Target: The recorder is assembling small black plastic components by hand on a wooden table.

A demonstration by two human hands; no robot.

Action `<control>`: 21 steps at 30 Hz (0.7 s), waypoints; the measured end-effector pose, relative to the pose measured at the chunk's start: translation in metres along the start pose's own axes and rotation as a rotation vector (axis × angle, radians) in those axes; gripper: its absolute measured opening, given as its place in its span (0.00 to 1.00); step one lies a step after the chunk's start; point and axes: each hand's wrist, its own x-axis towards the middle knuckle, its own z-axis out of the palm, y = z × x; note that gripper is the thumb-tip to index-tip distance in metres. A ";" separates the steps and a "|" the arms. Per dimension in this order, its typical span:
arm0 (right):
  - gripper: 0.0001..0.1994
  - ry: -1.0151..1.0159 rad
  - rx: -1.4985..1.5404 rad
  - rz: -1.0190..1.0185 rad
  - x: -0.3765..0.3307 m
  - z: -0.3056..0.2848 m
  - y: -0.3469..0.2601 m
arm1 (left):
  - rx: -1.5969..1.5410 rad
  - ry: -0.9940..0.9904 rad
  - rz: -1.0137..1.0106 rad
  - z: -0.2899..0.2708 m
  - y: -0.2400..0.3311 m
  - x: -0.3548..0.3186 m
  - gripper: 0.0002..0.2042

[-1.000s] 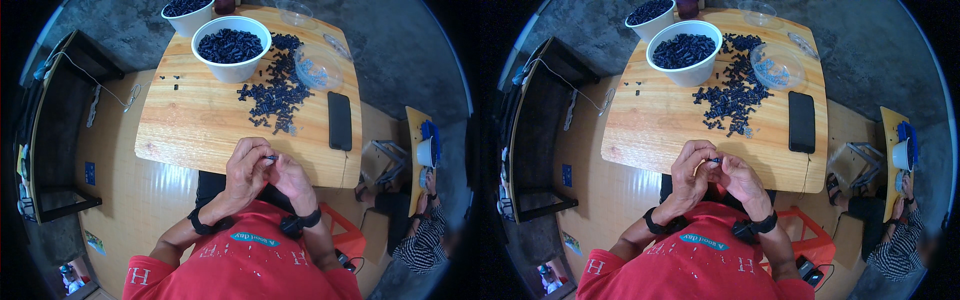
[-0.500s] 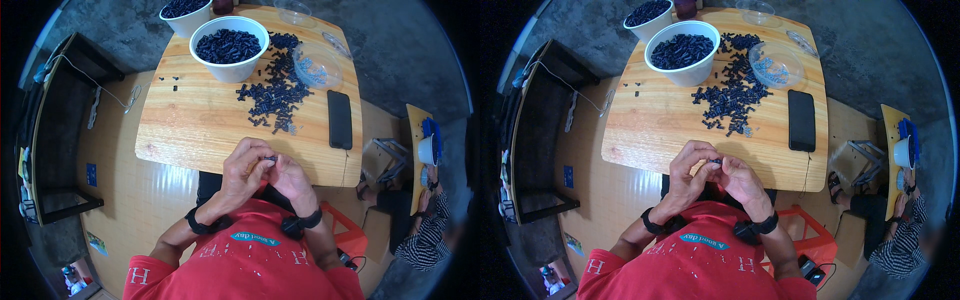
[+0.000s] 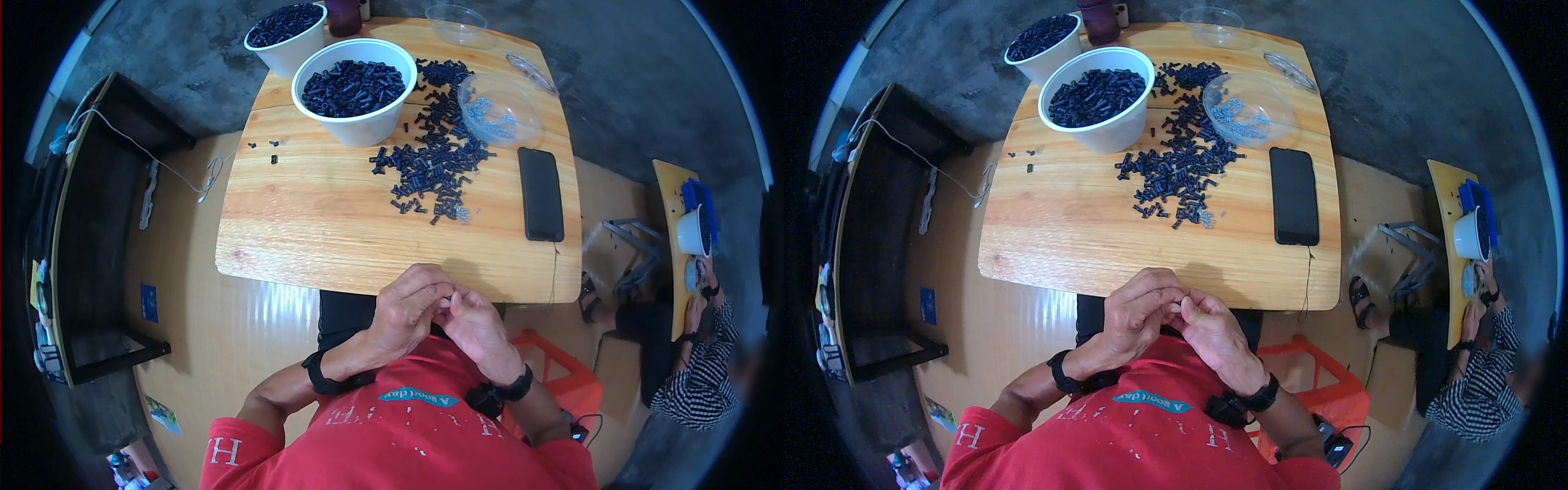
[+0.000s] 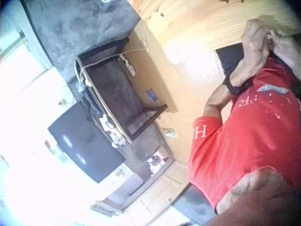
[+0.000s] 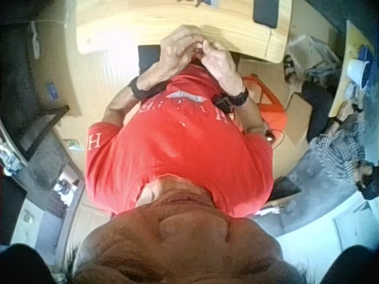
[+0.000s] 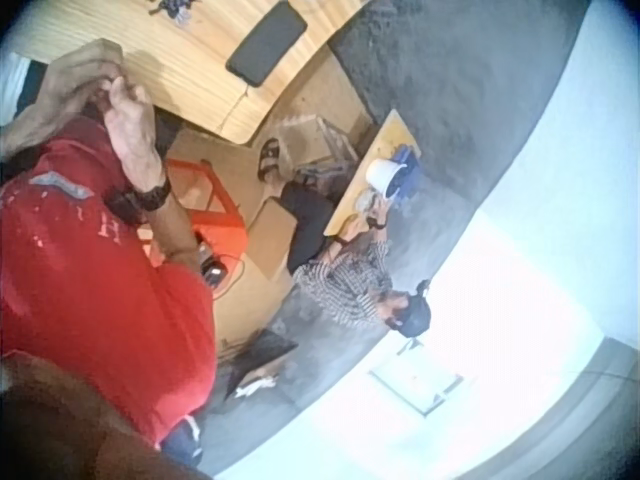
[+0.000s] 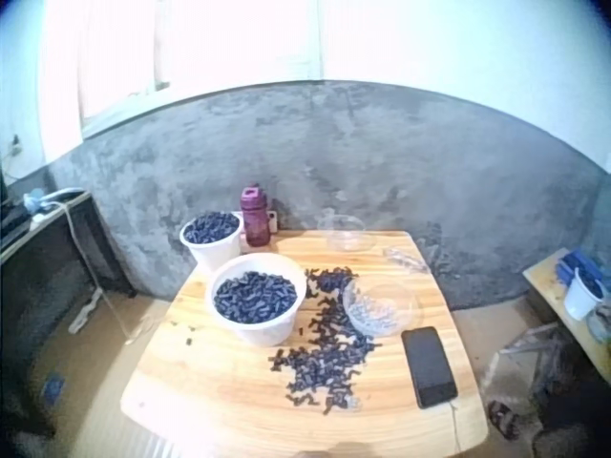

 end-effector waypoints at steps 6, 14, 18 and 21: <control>0.15 0.012 0.076 -0.005 0.003 0.001 -0.008 | -0.079 -0.118 -0.186 -0.005 0.005 0.007 0.12; 0.13 0.753 -0.675 -0.849 -0.062 -0.015 -0.088 | 0.209 0.079 -0.356 -0.070 -0.040 0.063 0.13; 0.15 1.035 -0.671 -0.989 -0.104 -0.087 -0.120 | 0.348 0.125 -0.295 -0.071 -0.090 0.072 0.12; 0.17 1.108 -0.628 -0.938 -0.115 -0.141 -0.124 | 0.414 0.184 -0.277 -0.066 -0.108 0.077 0.16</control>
